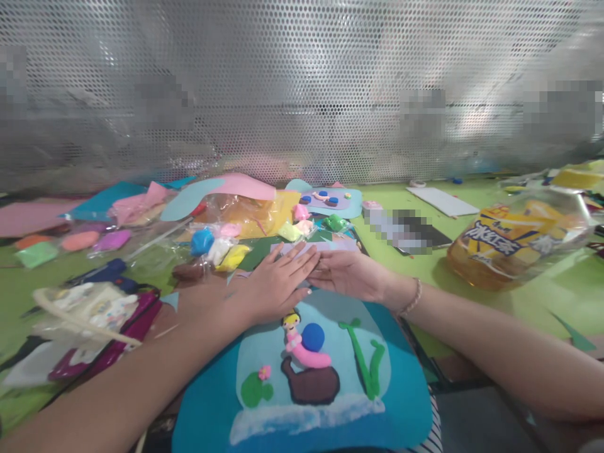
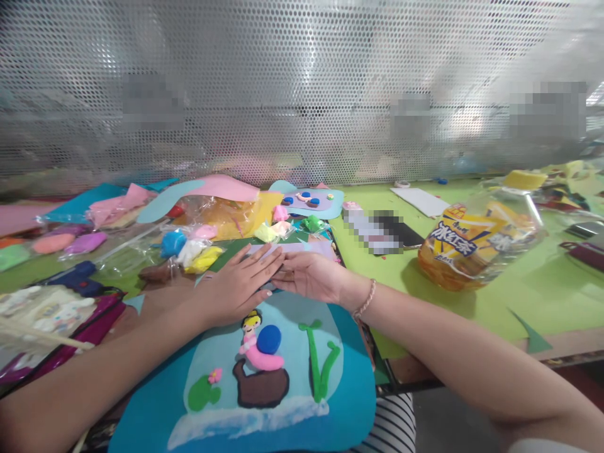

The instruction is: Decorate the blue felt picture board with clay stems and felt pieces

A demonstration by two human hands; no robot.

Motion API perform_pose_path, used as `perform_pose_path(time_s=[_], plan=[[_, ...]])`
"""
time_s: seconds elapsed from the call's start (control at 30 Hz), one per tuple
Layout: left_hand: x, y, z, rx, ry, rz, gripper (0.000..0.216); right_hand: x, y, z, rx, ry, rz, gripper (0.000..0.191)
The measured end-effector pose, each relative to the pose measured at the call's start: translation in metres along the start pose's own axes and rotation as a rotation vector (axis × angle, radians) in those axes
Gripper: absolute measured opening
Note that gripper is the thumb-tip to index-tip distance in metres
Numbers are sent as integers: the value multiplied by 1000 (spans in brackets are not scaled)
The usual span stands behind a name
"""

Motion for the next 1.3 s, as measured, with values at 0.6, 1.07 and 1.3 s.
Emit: perform_pose_path(time_s=[0.6, 1.07, 1.3], plan=[[1, 6, -2, 16, 8, 24, 56, -2, -1, 1, 1, 68, 3, 19], [2, 9, -5, 27, 23, 79, 52, -3, 0, 1, 155, 53, 67, 33], [2, 3, -4, 22, 29, 79, 52, -4, 0, 3, 154, 58, 76, 33]])
Point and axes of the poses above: each hand's wrist, its own x-axis towards the middle knuckle, its own z-axis out of the palm, y = z × x, the point moved 8 cm from there along x, towards the middle knuckle, and after that the axes turned 1 degree about x, right-handed, at the moved point
